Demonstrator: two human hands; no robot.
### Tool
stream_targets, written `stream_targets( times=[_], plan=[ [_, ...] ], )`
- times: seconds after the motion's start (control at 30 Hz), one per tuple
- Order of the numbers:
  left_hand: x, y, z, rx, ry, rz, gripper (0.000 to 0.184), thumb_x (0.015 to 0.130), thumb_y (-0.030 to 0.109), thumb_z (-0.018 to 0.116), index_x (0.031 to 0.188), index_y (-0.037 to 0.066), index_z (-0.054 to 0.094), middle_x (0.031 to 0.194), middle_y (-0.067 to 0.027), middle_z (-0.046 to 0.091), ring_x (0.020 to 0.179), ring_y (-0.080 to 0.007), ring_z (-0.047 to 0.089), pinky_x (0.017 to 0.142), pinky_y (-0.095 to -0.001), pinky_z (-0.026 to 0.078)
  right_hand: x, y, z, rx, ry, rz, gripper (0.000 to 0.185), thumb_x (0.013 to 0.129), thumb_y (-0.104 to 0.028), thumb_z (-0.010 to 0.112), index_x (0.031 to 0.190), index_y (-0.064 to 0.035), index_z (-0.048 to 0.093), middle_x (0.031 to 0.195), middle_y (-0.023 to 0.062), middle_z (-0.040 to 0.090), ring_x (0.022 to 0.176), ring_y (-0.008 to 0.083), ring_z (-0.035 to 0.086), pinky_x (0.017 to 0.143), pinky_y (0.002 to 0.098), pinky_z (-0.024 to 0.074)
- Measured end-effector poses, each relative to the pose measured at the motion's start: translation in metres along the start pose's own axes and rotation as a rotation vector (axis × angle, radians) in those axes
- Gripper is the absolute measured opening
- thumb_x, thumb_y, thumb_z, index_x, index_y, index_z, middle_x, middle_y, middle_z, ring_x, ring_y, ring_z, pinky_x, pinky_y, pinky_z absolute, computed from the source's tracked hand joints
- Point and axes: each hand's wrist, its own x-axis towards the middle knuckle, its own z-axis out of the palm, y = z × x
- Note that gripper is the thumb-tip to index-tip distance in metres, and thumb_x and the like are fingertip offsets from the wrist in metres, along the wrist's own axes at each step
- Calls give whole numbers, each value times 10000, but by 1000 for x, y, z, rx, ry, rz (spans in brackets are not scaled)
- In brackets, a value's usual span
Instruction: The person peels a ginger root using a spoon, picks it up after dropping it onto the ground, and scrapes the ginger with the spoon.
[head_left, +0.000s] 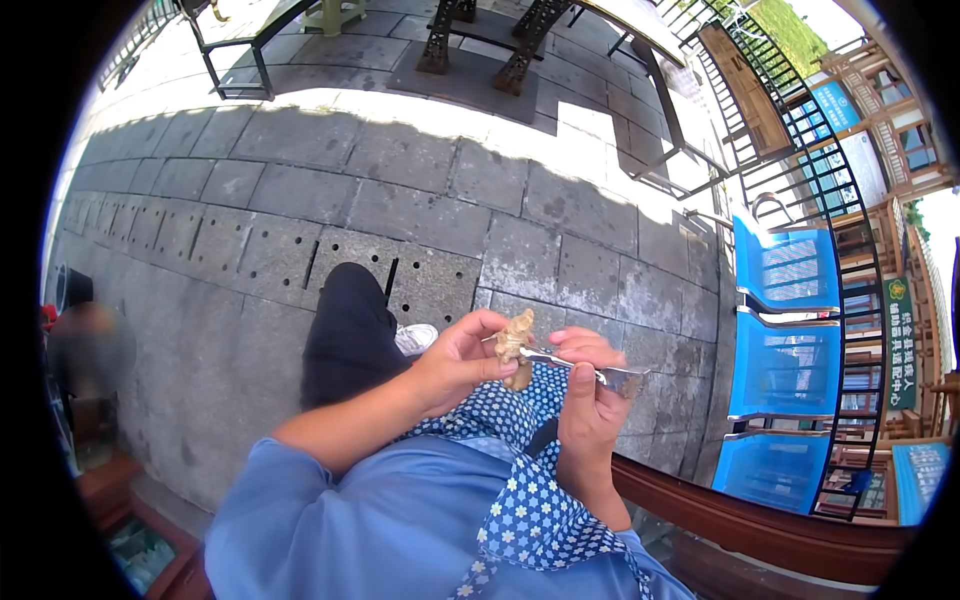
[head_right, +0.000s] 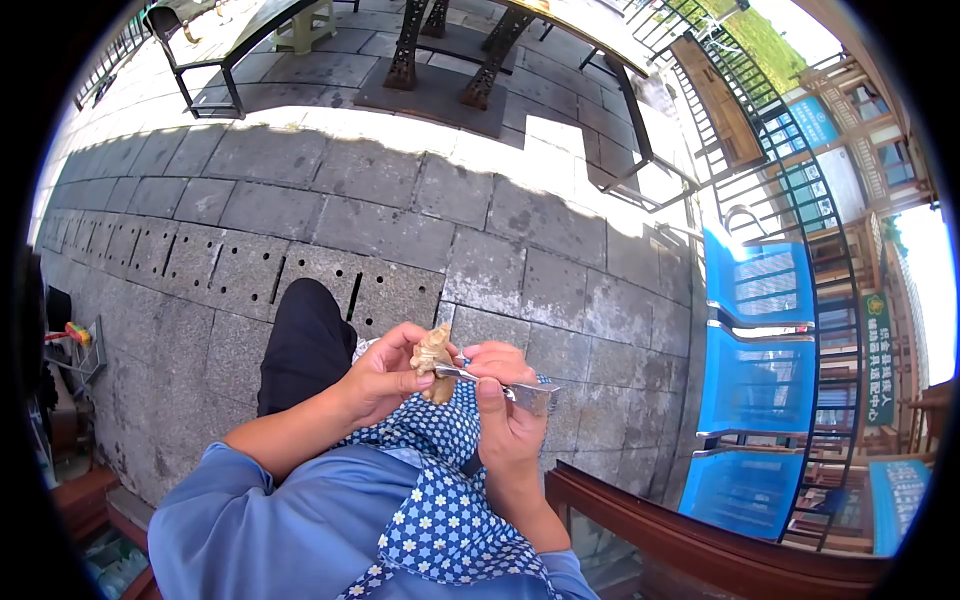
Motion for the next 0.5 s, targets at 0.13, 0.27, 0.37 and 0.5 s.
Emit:
stream_targets(
  times=[0.13, 0.27, 0.37, 0.5],
  plan=[
    [0, 0, 1, 7, -11, -9, 306, 776, 40, 608, 1038, 71, 454, 1118, -132, 502, 1041, -209, 495, 895, -365, 397, 0, -1, 2, 5, -68, -5, 86, 867, -100, 504, 875, -15, 513, 881, 98, 563, 921, 229, 520, 830, 347, 400],
    [0, 1, 1, 15, 6, -10, 309, 774, 36, 608, 1040, 70, 454, 1116, -131, 504, 1038, -206, 496, 892, -363, 396, 0, 1, -1, 15, -18, -7, 76, 868, -87, 497, 876, -13, 512, 885, 105, 560, 921, 227, 521, 832, 344, 403],
    [-1, 1, 2, 21, -1, -6, 310, 773, 30, 604, 1041, 70, 453, 1119, -129, 501, 1041, -204, 495, 895, -364, 394, -1, -2, 3, -17, -105, -10, 77, 870, -86, 492, 871, -11, 511, 876, 106, 558, 921, 227, 521, 831, 347, 404],
    [0, 0, 0, 32, 4, 1, 314, 771, 30, 608, 1041, 71, 454, 1115, -122, 502, 1039, -200, 496, 884, -359, 403, 1, -1, 2, 14, -37, 24, 81, 872, -90, 490, 866, -10, 508, 871, 103, 555, 918, 228, 521, 831, 351, 406]
  ],
)
